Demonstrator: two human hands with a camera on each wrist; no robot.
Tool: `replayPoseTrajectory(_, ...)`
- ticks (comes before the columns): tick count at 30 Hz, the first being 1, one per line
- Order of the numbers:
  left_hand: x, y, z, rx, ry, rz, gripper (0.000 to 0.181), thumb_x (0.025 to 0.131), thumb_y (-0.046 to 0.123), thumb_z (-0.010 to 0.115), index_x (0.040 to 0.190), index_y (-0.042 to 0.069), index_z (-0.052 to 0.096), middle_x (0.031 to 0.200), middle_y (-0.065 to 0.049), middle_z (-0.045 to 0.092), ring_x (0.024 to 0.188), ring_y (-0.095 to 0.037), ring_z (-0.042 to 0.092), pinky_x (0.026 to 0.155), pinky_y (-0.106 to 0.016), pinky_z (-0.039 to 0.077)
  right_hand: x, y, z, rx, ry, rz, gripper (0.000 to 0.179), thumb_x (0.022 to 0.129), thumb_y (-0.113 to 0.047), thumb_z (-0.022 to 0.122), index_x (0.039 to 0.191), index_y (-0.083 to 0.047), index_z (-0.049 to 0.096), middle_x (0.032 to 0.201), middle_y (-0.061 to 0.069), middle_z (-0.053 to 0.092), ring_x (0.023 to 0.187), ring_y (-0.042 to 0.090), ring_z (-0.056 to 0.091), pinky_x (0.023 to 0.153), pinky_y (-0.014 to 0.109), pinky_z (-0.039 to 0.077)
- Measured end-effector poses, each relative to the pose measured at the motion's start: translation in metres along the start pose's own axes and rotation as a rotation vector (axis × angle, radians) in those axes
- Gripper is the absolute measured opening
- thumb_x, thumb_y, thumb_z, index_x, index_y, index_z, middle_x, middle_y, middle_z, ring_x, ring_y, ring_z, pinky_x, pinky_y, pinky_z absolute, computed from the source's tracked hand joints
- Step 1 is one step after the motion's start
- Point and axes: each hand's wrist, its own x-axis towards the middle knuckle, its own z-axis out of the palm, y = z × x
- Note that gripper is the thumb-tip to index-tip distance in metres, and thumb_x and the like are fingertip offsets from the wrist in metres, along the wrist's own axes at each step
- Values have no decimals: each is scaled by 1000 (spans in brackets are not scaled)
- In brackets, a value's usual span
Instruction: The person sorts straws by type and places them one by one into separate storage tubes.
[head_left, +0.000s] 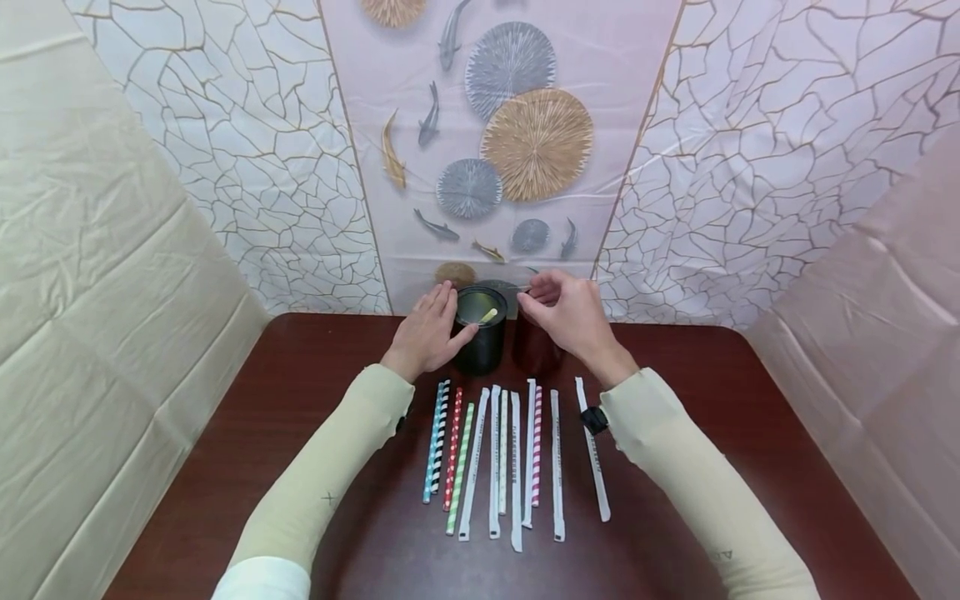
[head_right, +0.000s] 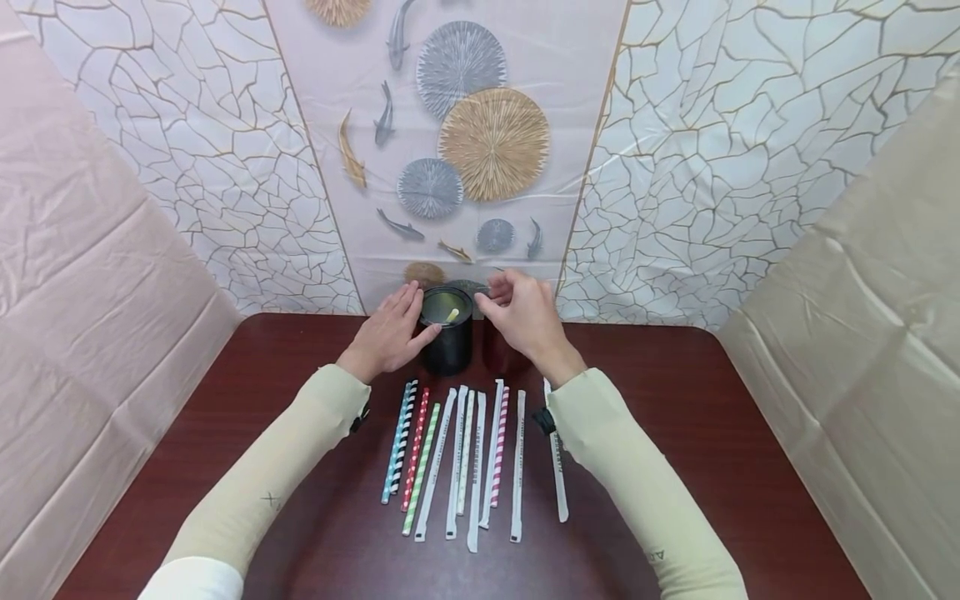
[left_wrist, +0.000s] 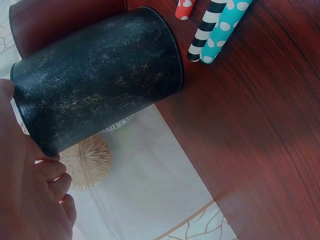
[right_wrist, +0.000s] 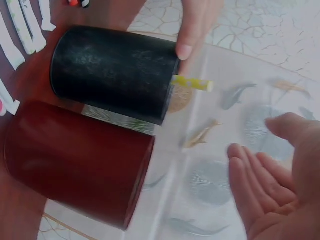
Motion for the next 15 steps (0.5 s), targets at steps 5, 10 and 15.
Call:
replayPoseTrajectory(5, -1, 1, -1, -4, 6, 6, 86, 111, 61, 28, 167, -3, 16, 178, -19, 11, 167, -33, 10, 136, -46, 14, -4, -6, -14, -72, -112, 69, 25, 95, -22, 79, 105, 1, 77, 96, 15, 82, 87, 28, 81, 81, 45, 65)
replayPoseTrajectory(10, -1, 1, -2, -9, 15, 14, 86, 111, 60, 29, 167, -4, 17, 178, -20, 12, 167, -34, 11, 136, -47, 14, -10, -4, -23, -151, -179, 110, 26, 94, -23, 79, 103, 0, 78, 96, 14, 82, 91, 27, 80, 85, 46, 63)
replayPoseTrajectory(15, -1, 1, -2, 2, 2, 11, 87, 111, 62, 28, 167, -3, 16, 178, -19, 11, 167, -33, 10, 136, -46, 13, -18, 3, -28, -219, -251, 152, 26, 94, -25, 79, 101, 0, 80, 95, 13, 82, 89, 27, 79, 85, 46, 62)
